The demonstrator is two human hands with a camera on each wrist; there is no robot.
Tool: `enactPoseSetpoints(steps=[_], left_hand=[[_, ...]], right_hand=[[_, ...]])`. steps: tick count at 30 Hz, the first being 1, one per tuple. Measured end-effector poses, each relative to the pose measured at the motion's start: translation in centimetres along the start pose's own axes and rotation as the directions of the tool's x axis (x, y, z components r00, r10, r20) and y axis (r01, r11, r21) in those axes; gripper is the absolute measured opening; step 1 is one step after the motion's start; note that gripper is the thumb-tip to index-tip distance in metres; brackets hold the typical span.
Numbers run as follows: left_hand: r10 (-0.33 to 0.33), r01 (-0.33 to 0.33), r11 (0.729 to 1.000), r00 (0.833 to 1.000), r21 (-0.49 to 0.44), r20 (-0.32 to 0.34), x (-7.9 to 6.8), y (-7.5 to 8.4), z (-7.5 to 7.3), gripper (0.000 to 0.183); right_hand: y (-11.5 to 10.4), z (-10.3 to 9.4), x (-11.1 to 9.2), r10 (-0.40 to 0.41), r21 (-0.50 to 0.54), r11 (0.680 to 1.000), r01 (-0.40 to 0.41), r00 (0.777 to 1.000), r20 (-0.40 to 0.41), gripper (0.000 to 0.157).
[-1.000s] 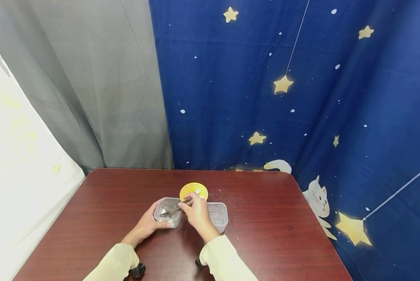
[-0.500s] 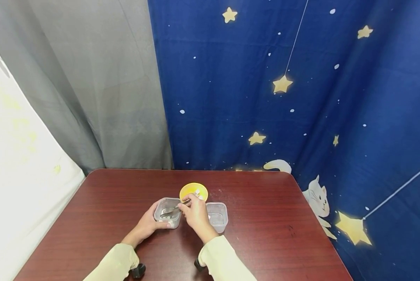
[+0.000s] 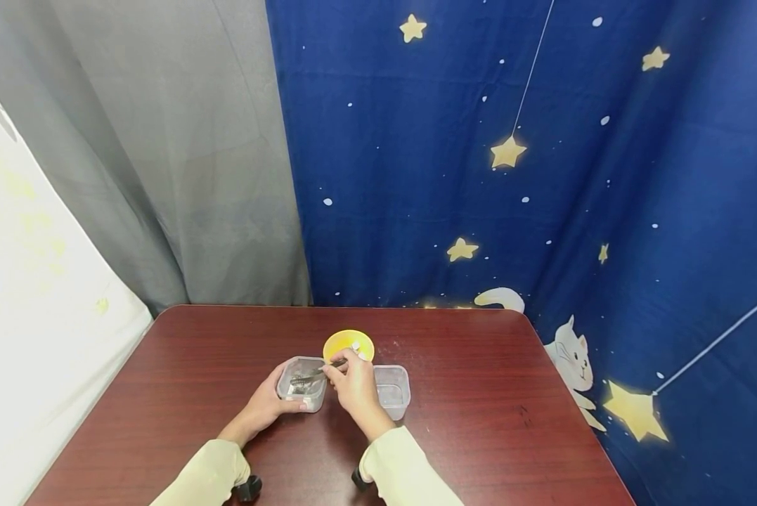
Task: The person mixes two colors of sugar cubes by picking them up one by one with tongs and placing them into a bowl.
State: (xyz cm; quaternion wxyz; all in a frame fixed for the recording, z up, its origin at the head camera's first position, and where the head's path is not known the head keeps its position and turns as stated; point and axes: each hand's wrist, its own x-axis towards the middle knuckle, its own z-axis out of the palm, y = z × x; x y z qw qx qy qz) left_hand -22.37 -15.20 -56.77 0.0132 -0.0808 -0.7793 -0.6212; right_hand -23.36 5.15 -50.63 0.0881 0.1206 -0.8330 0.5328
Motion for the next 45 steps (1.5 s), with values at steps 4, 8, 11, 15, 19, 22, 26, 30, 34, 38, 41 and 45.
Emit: enactPoseSetpoints(steps=[4,8,11,15,19,22,26,30,34,38,41,45], left_hand=[[-0.002,0.003,1.000,1.000,-0.024,0.027,-0.5,1.6,-0.1,0.097],[-0.002,0.003,1.000,0.999,-0.016,0.043,-0.7,2.2,-0.2,0.097],[0.009,-0.008,1.000,1.000,-0.016,0.030,-0.5,1.6,-0.1,0.097],[0.012,-0.011,1.000,1.000,-0.012,0.014,0.0,0.0,0.1,0.098],[-0.003,0.003,1.000,1.000,0.004,0.003,0.4,-1.2,0.0,0.100],[-0.012,0.012,1.000,1.000,0.015,-0.004,0.4,-1.4,0.0,0.101],[-0.007,0.007,0.999,1.000,0.039,-0.008,0.4,-1.4,0.0,0.102],[-0.006,0.007,0.999,1.000,0.034,-0.011,0.4,-1.3,0.0,0.103],[-0.008,0.009,1.000,1.000,0.020,-0.014,0.4,-1.2,0.0,0.102],[-0.014,0.015,1.000,1.000,0.022,-0.020,0.4,-1.4,0.0,0.102],[-0.014,0.014,1.000,1.000,0.021,-0.019,0.4,-1.4,0.0,0.102],[-0.013,0.013,1.000,1.000,0.012,-0.015,0.3,-1.3,0.0,0.102]], right_hand=[[-0.1,-0.2,-0.1,0.000,-0.002,1.000,0.000,1.000,-0.018,0.011],[-0.2,-0.3,-0.1,-0.004,0.009,1.000,0.004,0.999,-0.041,0.011],[-0.3,-0.5,-0.1,-0.001,0.023,1.000,0.002,0.998,-0.055,0.010],[-0.5,-0.7,0.0,-0.003,0.039,0.999,0.006,0.997,-0.082,0.010],[-0.7,-0.9,0.4,-0.032,0.065,0.997,0.040,0.992,-0.123,0.011],[-1.2,-1.3,0.6,-0.061,0.120,0.990,0.079,0.987,-0.151,0.012],[-2.0,-2.0,0.8,-0.089,0.118,0.986,0.116,0.974,-0.208,0.014],[-2.7,-2.6,0.9,-0.101,0.117,0.984,0.133,0.964,-0.247,0.015],[-3.3,-3.0,1.0,-0.115,0.130,0.979,0.154,0.957,-0.266,0.015],[-3.7,-3.0,1.0,-0.159,0.131,0.970,0.206,0.940,-0.302,0.016],[-3.9,-3.1,1.1,-0.205,0.134,0.956,0.262,0.919,-0.336,0.016],[-4.4,-3.4,1.3,-0.218,0.111,0.954,0.278,0.900,-0.378,0.015]])
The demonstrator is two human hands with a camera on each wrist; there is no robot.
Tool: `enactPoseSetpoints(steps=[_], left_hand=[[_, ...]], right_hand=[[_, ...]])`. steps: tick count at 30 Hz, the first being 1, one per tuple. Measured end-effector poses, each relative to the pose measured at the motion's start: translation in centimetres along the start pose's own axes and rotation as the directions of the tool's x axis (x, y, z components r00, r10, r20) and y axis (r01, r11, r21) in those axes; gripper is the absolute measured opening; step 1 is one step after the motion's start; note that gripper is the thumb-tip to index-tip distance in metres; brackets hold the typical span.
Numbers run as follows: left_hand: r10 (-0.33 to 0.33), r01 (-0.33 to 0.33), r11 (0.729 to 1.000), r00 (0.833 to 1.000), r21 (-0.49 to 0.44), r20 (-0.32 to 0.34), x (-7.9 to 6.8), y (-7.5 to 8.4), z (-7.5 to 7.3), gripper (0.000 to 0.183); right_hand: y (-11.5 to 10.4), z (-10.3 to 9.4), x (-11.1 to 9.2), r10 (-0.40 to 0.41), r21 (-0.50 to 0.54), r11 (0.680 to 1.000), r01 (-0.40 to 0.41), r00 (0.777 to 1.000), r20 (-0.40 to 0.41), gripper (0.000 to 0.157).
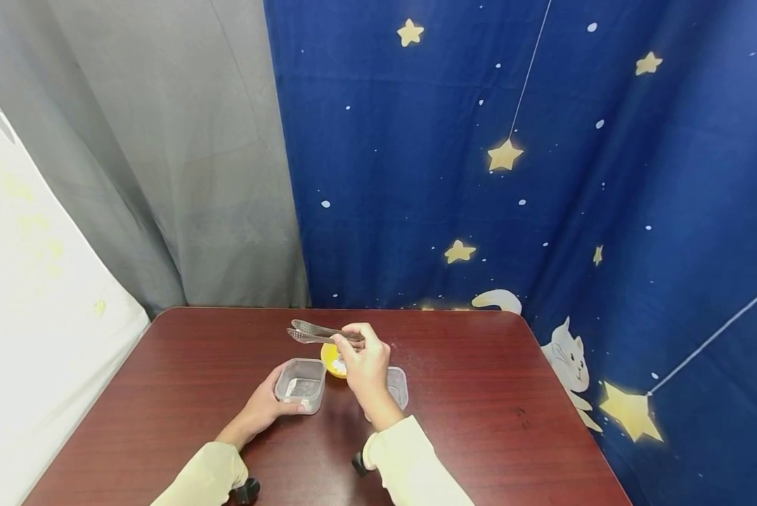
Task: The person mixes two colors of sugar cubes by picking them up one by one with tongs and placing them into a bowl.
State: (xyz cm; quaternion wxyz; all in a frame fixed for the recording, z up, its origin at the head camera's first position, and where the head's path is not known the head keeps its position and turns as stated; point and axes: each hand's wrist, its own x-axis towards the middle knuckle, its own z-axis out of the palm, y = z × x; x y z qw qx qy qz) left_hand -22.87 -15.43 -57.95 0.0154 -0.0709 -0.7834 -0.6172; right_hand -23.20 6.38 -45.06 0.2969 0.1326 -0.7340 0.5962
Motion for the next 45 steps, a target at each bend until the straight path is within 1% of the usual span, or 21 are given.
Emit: enactPoseSetpoints(steps=[2,6,8,10,15,22,27,32,38,45], left_hand=[[0.000,0.000,1.000,1.000,-0.001,-0.001,0.0,0.1,0.0,0.102],[0.002,-0.002,1.000,1.000,0.001,-0.002,0.0,0.0,0.1,0.102],[0.005,-0.005,1.000,1.000,0.006,-0.005,-0.1,-0.1,0.1,0.102],[0.005,-0.004,1.000,1.000,0.016,-0.009,-0.1,-0.1,0.1,0.102],[0.006,-0.005,0.999,1.000,0.048,-0.021,-0.1,-0.3,0.1,0.102],[-0.004,0.005,1.000,1.000,0.028,-0.015,-0.1,-0.3,0.3,0.101],[-0.005,0.006,0.999,1.000,0.042,-0.018,-0.2,-0.2,0.3,0.100],[-0.022,0.024,0.998,0.999,0.061,-0.029,-0.3,-0.1,0.3,0.102],[-0.029,0.030,0.999,0.999,0.043,-0.018,-0.3,0.0,0.3,0.102],[-0.019,0.021,0.997,0.999,0.070,-0.031,-0.2,0.0,0.1,0.103]], right_hand=[[-0.6,-0.1,0.2,0.001,-0.002,1.000,-0.001,1.000,-0.020,0.016],[-3.0,-0.5,0.5,-0.031,0.006,0.999,0.031,0.998,-0.048,0.015],[-4.1,-0.8,0.6,-0.040,0.019,0.999,0.041,0.998,-0.051,0.014],[-4.7,-1.0,0.8,-0.033,0.026,0.999,0.035,0.998,-0.056,0.014],[-5.0,-1.3,1.6,-0.024,0.051,0.998,0.027,0.997,-0.071,0.014],[-5.5,-1.7,2.9,-0.017,0.092,0.995,0.026,0.995,-0.097,0.014],[-6.0,-2.1,3.5,-0.048,0.091,0.994,0.059,0.991,-0.121,0.014],[-6.4,-2.3,4.1,-0.066,0.095,0.992,0.080,0.988,-0.139,0.015],[-6.7,-2.8,4.4,-0.069,0.101,0.991,0.087,0.982,-0.173,0.016],[-6.4,-3.4,4.6,-0.044,0.116,0.991,0.069,0.978,-0.203,0.017]])
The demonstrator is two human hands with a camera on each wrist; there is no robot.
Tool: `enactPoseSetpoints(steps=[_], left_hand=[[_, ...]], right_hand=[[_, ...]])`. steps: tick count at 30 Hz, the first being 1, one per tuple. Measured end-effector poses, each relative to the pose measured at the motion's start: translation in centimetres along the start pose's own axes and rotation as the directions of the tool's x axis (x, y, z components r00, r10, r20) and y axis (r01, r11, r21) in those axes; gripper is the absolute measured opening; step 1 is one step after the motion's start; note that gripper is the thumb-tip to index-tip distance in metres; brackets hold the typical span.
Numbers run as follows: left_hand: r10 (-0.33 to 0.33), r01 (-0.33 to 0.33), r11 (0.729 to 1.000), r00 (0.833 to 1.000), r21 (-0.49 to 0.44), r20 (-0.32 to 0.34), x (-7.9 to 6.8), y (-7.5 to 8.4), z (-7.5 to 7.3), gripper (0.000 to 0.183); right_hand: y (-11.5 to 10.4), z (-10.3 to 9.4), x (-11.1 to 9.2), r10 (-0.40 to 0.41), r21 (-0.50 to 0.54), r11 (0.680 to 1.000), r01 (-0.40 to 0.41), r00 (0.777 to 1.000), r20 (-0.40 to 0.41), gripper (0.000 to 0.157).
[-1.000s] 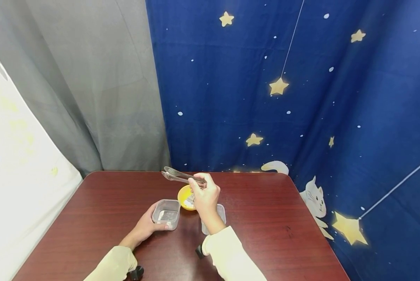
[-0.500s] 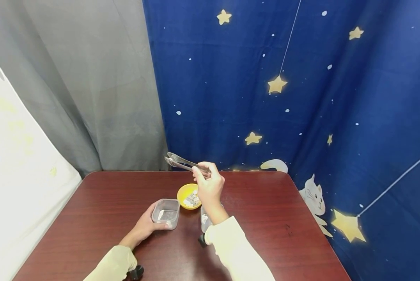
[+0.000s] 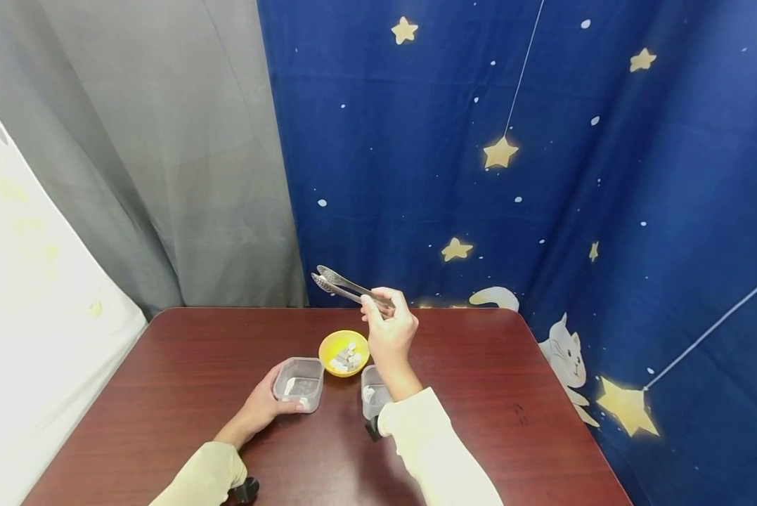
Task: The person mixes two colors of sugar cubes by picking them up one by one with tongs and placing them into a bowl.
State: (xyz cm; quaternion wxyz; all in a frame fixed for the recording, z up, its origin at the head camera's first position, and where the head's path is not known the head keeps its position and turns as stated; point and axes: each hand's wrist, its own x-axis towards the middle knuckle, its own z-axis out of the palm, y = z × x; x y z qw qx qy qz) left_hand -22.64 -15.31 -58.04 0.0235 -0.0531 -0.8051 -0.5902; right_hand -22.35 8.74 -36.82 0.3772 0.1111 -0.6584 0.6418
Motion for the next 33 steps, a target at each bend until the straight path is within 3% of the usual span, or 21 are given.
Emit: enactPoseSetpoints(steps=[9,17,24,33], left_hand=[[0.008,-0.008,1.000,1.000,0.018,-0.006,0.1,-0.1,0.0,0.104],[0.004,-0.004,1.000,1.000,-0.023,0.007,0.0,-0.1,0.0,0.104],[0.025,-0.025,1.000,1.000,-0.018,0.008,0.3,-0.2,-0.1,0.102],[0.026,-0.024,0.999,0.999,-0.047,0.027,0.8,-0.3,-0.2,0.103]], right_hand=[[0.1,-1.0,-0.2,0.029,-0.026,0.999,-0.029,0.999,-0.025,0.020],[0.6,-0.9,-1.1,0.083,-0.056,0.995,-0.082,0.996,0.027,0.020],[5.4,-0.5,-2.1,0.163,-0.094,0.984,-0.153,0.981,0.103,0.023],[6.5,0.0,-3.3,0.233,-0.212,0.958,-0.196,0.959,0.165,0.020]])
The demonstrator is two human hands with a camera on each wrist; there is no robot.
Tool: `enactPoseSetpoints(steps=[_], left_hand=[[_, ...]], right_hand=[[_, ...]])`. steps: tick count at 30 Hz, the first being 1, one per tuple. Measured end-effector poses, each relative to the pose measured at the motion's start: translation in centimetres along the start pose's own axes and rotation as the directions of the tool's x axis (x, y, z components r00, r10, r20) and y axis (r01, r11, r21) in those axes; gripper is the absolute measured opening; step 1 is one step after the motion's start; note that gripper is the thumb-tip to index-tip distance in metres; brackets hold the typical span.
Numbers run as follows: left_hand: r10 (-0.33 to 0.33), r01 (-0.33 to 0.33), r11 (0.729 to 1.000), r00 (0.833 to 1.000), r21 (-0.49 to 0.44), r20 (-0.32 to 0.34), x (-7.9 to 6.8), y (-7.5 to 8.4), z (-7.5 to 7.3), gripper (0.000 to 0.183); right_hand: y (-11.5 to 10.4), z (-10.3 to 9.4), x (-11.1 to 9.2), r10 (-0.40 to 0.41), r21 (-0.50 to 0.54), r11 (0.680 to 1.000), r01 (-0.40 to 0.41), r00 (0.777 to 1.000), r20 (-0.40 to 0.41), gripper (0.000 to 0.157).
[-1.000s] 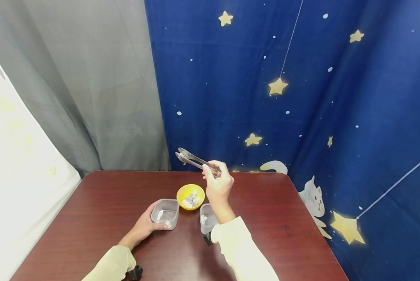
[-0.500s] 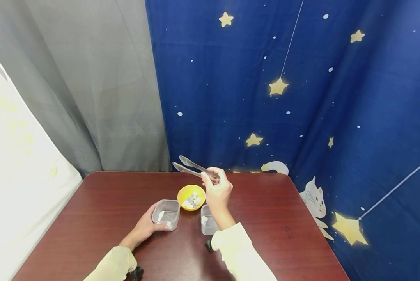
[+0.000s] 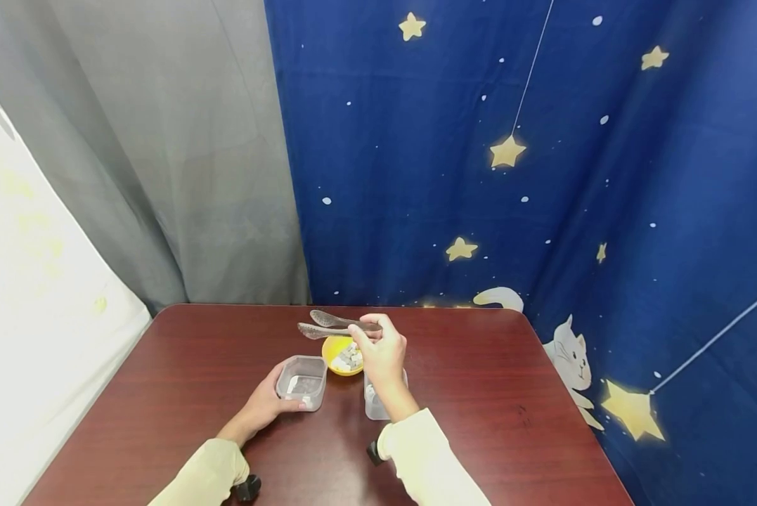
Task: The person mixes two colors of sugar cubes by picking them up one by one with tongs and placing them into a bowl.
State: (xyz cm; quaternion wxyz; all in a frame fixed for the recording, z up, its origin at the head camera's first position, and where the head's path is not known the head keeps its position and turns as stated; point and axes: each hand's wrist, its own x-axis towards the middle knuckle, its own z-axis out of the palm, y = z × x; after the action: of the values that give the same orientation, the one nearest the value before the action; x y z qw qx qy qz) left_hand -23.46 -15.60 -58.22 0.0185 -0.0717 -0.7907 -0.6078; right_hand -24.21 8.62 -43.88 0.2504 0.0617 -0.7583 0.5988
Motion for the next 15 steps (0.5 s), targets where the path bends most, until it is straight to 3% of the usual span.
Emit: enactPoseSetpoints(steps=[5,15], left_hand=[[0.010,-0.010,1.000,1.000,0.011,0.000,0.0,0.1,0.0,0.103],[0.001,-0.001,0.999,1.000,0.035,0.007,0.2,0.1,-0.1,0.104]], right_hand=[[0.2,0.6,-0.6,0.032,-0.036,0.999,-0.029,0.994,0.106,0.023],[1.7,1.9,-1.5,0.127,-0.141,0.986,-0.091,0.952,0.277,0.021]])
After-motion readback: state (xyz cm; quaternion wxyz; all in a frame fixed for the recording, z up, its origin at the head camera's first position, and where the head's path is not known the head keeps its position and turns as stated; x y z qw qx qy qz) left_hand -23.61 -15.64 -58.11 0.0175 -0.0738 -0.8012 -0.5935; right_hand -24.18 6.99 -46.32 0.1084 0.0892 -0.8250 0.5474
